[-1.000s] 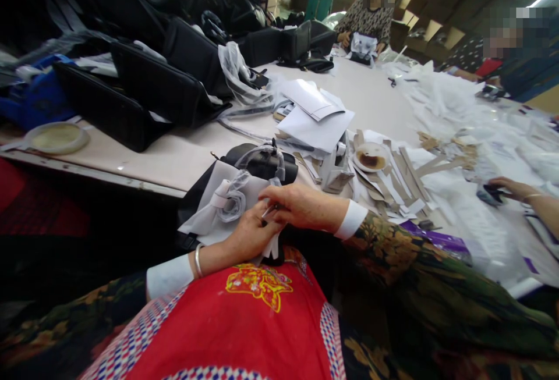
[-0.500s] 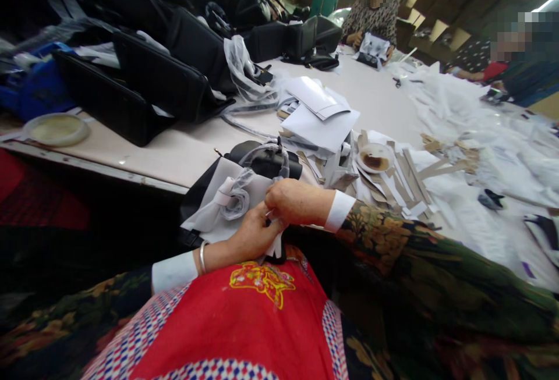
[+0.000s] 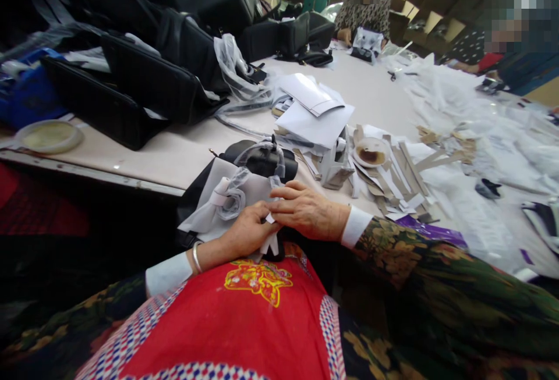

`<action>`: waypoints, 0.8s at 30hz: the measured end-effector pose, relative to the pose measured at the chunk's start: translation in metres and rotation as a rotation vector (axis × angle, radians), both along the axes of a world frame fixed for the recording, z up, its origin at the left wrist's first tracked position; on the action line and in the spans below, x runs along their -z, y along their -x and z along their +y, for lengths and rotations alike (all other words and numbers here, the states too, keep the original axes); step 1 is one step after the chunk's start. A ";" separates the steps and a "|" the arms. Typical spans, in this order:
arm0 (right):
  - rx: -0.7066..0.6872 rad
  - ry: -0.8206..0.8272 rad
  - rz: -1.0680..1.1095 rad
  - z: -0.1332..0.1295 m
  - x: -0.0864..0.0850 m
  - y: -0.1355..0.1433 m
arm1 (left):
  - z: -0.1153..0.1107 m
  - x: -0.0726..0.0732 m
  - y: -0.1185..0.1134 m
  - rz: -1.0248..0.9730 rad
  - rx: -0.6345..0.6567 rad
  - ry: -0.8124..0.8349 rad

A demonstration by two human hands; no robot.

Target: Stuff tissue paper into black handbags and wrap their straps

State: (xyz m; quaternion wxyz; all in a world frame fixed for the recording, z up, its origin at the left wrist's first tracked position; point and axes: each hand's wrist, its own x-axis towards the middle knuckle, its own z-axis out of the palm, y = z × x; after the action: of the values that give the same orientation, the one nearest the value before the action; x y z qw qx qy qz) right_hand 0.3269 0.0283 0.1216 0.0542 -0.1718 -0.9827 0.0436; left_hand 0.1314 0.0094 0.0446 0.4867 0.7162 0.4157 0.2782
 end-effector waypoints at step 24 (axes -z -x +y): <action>1.093 0.707 0.854 -0.071 0.048 -0.002 | -0.002 -0.013 0.007 0.020 0.072 0.092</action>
State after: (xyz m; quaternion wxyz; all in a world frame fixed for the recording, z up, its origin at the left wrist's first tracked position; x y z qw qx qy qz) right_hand 0.3292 -0.0424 0.0736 0.3836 -0.6074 -0.5802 0.3837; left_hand 0.1247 0.0075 0.0578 0.5246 0.7103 0.4068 0.2338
